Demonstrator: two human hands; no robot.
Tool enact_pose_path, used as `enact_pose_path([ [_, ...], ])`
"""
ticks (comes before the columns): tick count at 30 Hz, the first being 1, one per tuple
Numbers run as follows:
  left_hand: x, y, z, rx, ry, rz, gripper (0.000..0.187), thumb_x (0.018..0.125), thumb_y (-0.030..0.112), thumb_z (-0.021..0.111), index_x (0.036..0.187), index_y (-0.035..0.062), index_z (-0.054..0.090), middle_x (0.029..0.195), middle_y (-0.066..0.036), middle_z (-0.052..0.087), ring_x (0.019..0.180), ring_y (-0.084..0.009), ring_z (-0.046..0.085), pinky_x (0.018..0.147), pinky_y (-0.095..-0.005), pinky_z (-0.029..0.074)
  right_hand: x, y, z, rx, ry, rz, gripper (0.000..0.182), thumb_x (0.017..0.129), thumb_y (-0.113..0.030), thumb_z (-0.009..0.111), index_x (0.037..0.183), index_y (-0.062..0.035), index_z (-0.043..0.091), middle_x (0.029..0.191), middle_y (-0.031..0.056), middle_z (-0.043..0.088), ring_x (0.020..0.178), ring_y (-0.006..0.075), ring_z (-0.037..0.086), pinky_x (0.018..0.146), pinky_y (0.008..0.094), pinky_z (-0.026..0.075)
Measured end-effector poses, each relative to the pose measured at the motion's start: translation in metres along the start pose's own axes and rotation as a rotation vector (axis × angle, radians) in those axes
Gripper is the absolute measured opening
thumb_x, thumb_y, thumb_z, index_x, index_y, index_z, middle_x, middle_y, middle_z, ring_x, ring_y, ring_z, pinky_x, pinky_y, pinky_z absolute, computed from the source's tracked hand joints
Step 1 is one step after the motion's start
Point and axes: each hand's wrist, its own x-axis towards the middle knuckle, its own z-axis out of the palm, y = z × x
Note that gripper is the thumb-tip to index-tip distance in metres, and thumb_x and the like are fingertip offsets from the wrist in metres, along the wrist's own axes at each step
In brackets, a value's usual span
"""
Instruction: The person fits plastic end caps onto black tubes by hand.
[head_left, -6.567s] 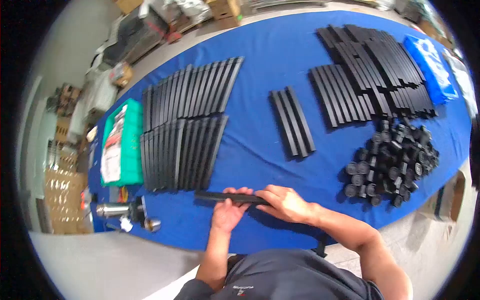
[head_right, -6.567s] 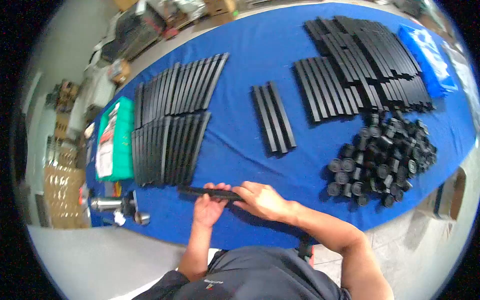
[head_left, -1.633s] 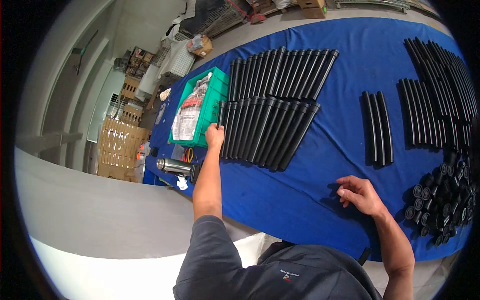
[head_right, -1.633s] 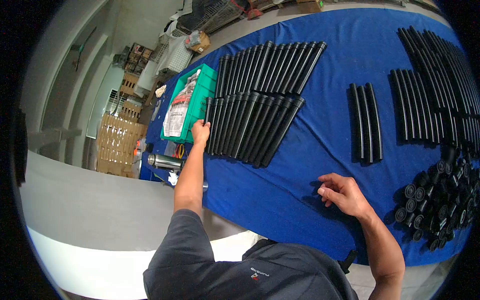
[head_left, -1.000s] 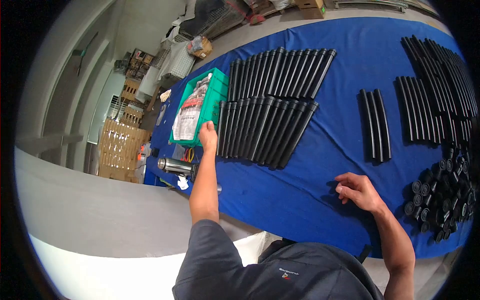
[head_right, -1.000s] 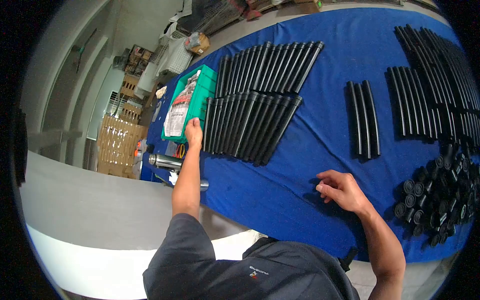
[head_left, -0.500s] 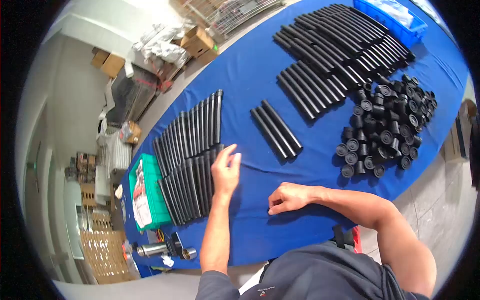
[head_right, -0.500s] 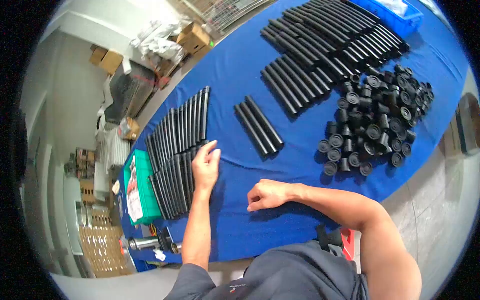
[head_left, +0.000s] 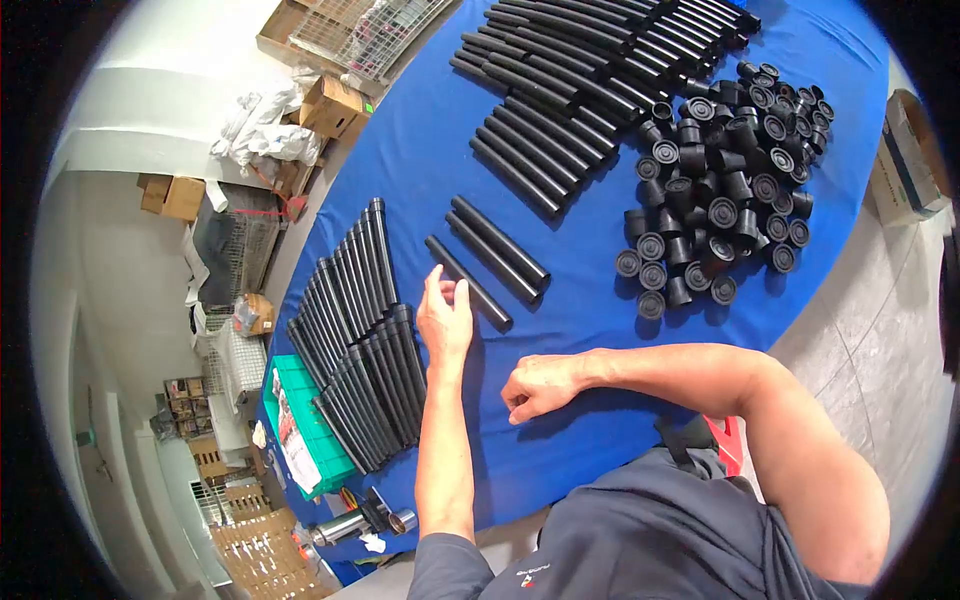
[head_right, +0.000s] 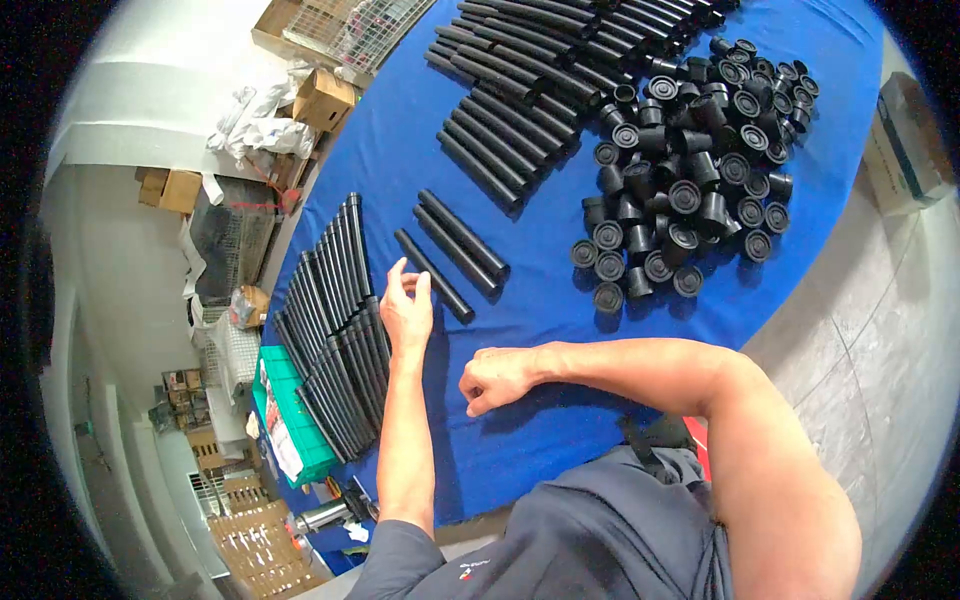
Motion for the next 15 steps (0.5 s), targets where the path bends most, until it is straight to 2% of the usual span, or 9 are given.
enact_pose_path([
  [1,0.002,0.005,-0.005,0.08,-0.009,-0.088,0.056,0.094,0.033,0.071,0.14,0.0031,0.056,0.087,-0.015,0.074,0.076,-0.0296,0.073,0.074,-0.0411,0.057,0.001,-0.001,0.001,-0.01,-0.008,0.001,0.034,0.087,-0.034,0.071,0.088,-0.0006,0.074,0.083,0.0185,0.073,0.08,0.0359,0.072,0.075,0.0467,0.054],
  [4,0.01,-0.012,0.003,0.221,-0.079,-0.169,0.057,0.091,0.037,0.071,0.14,0.01,0.058,0.09,-0.018,0.074,0.082,-0.0329,0.074,0.078,-0.0435,0.057,0.001,0.002,0.002,0.007,-0.001,-0.019,0.034,0.087,-0.034,0.07,0.087,-0.0003,0.073,0.082,0.0187,0.073,0.081,0.0365,0.072,0.075,0.047,0.054],
  [5,0.011,-0.023,0.01,0.211,-0.03,-0.109,0.055,0.09,0.039,0.069,0.138,0.0151,0.06,0.094,-0.022,0.075,0.09,-0.0377,0.074,0.083,-0.0464,0.056,0.0,0.001,0.001,0.016,0.007,-0.025,0.034,0.088,-0.034,0.071,0.086,-0.0001,0.073,0.08,0.0191,0.072,0.078,0.0368,0.071,0.072,0.0475,0.053],
  [6,0.01,-0.025,0.011,0.137,-0.048,-0.137,0.051,0.09,0.038,0.067,0.136,0.0148,0.063,0.098,-0.024,0.075,0.096,-0.0411,0.073,0.087,-0.0488,0.055,0.0,0.001,0.001,0.017,-0.004,-0.026,0.034,0.088,-0.034,0.071,0.086,-0.0001,0.072,0.079,0.0192,0.072,0.077,0.037,0.07,0.071,0.0477,0.053],
  [8,0.004,-0.013,0.001,0.132,-0.112,-0.226,0.05,0.09,0.038,0.067,0.134,0.0142,0.064,0.098,-0.023,0.074,0.096,-0.0407,0.073,0.088,-0.0479,0.055,0.0,0.0,-0.001,0.021,-0.017,-0.024,0.035,0.088,-0.035,0.071,0.085,-0.0002,0.072,0.077,0.0193,0.071,0.074,0.0376,0.069,0.069,0.0481,0.052],
  [12,-0.036,-0.015,-0.005,0.129,-0.106,-0.165,0.047,0.09,0.033,0.069,0.132,0.0131,0.066,0.084,-0.018,0.073,0.081,-0.0344,0.074,0.074,-0.0443,0.056,-0.001,-0.006,-0.007,0.068,-0.216,0.003,0.038,0.089,-0.037,0.072,0.078,-0.0005,0.071,0.072,0.0186,0.068,0.065,0.0314,0.066,0.065,0.0461,0.049],
  [13,-0.047,-0.009,-0.007,0.111,-0.085,-0.135,0.046,0.09,0.032,0.069,0.132,0.0129,0.066,0.078,-0.016,0.071,0.072,-0.031,0.072,0.069,-0.0418,0.055,-0.001,-0.007,-0.004,0.123,-0.279,0.002,0.04,0.089,-0.038,0.072,0.075,-0.0006,0.071,0.068,0.0151,0.068,0.062,0.0255,0.064,0.063,0.0439,0.048],
  [14,-0.06,-0.003,-0.013,0.055,-0.167,-0.239,0.046,0.089,0.034,0.069,0.132,0.016,0.066,0.092,-0.021,0.074,0.089,-0.0416,0.072,0.078,-0.0499,0.056,-0.001,-0.007,0.0,0.157,-0.353,0.008,0.041,0.09,-0.038,0.072,0.075,-0.0007,0.071,0.067,0.0136,0.067,0.062,0.0242,0.063,0.063,0.0432,0.048],
  [15,-0.068,0.005,-0.018,0.051,-0.197,-0.27,0.048,0.09,0.035,0.07,0.134,0.0169,0.065,0.091,-0.02,0.074,0.086,-0.0403,0.072,0.076,-0.0489,0.056,0.0,-0.007,0.006,0.193,-0.429,0.014,0.041,0.09,-0.039,0.072,0.075,-0.0007,0.072,0.065,0.0121,0.067,0.061,0.0229,0.063,0.062,0.0426,0.048],
])
